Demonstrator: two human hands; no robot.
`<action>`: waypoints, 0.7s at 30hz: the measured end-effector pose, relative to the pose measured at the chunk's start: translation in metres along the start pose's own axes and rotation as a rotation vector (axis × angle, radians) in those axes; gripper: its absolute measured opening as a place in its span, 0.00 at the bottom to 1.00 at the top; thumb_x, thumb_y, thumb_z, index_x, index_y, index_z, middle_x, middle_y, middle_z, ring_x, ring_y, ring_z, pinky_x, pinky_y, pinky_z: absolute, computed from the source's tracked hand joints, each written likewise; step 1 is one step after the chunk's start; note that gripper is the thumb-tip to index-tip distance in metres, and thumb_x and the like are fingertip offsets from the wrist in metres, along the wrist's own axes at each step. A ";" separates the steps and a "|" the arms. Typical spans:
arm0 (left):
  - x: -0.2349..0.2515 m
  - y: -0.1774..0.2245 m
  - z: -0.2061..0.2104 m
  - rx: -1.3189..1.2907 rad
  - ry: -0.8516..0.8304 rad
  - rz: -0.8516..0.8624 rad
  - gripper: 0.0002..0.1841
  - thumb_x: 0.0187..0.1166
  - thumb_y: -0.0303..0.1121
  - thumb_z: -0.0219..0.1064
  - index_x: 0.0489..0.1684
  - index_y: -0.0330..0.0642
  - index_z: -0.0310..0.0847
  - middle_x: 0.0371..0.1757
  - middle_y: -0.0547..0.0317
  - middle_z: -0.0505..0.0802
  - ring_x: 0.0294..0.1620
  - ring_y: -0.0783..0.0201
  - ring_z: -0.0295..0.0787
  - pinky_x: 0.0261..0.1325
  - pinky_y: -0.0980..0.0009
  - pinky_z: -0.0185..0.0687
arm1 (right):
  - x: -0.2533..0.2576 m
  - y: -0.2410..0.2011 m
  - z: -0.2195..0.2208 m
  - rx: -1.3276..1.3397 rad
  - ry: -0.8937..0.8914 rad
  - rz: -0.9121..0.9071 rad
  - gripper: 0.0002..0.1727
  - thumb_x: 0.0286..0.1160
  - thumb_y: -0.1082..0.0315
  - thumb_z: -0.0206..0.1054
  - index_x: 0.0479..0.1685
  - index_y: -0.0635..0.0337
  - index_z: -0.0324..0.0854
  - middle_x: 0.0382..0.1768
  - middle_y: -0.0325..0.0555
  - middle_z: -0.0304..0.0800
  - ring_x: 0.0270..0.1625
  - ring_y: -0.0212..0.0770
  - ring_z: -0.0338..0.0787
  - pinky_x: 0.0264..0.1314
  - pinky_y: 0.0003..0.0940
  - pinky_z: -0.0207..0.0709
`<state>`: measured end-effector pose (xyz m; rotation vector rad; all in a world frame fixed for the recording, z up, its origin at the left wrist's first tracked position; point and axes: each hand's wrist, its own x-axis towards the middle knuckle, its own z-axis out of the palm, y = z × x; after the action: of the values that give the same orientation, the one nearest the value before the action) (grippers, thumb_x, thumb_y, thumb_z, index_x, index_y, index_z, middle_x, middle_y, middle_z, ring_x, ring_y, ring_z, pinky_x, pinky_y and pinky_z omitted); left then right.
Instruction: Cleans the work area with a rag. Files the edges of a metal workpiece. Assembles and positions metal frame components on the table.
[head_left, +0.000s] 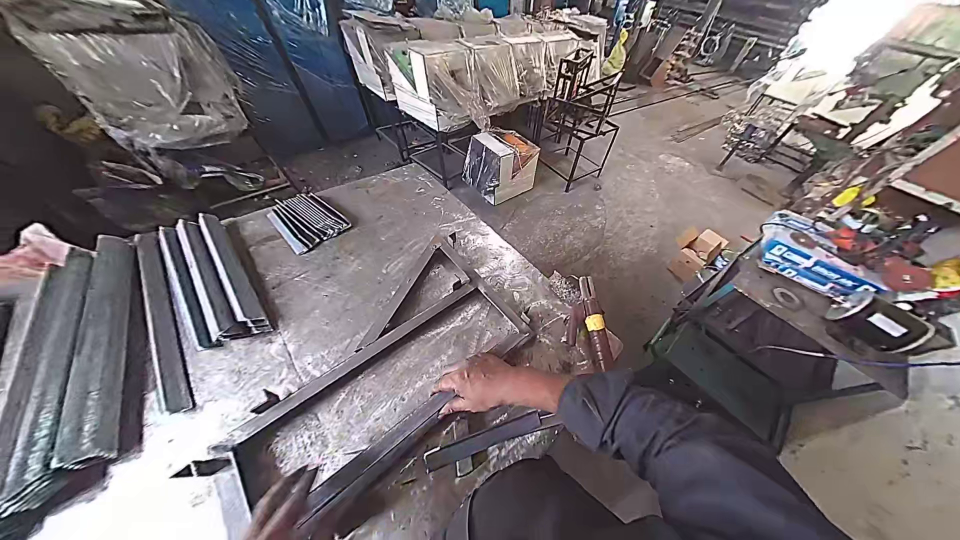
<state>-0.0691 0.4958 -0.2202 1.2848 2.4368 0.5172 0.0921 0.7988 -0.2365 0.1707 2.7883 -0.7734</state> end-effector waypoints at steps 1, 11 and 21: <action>0.013 0.007 0.015 0.067 -0.070 0.003 0.33 0.77 0.50 0.74 0.76 0.37 0.80 0.73 0.33 0.86 0.74 0.33 0.82 0.76 0.32 0.74 | 0.000 0.004 0.002 0.001 -0.014 -0.002 0.24 0.83 0.49 0.66 0.72 0.51 0.83 0.68 0.50 0.87 0.70 0.54 0.86 0.71 0.61 0.76; 0.032 0.024 0.044 0.139 -0.191 -0.128 0.15 0.84 0.37 0.59 0.54 0.39 0.88 0.54 0.40 0.94 0.57 0.37 0.93 0.58 0.35 0.84 | -0.017 0.013 0.020 -0.047 0.160 -0.005 0.23 0.84 0.50 0.64 0.73 0.45 0.84 0.66 0.42 0.92 0.66 0.46 0.91 0.69 0.51 0.82; 0.025 0.019 0.058 0.052 -0.024 -0.059 0.12 0.80 0.27 0.60 0.52 0.38 0.90 0.51 0.45 0.96 0.57 0.45 0.93 0.62 0.46 0.85 | 0.155 -0.038 -0.072 0.020 0.233 -0.198 0.14 0.82 0.56 0.69 0.55 0.52 0.92 0.48 0.45 0.96 0.50 0.42 0.95 0.59 0.51 0.86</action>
<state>-0.0427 0.5359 -0.2659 1.2276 2.4748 0.4234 -0.0785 0.8114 -0.1987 -0.0137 3.0528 -0.8785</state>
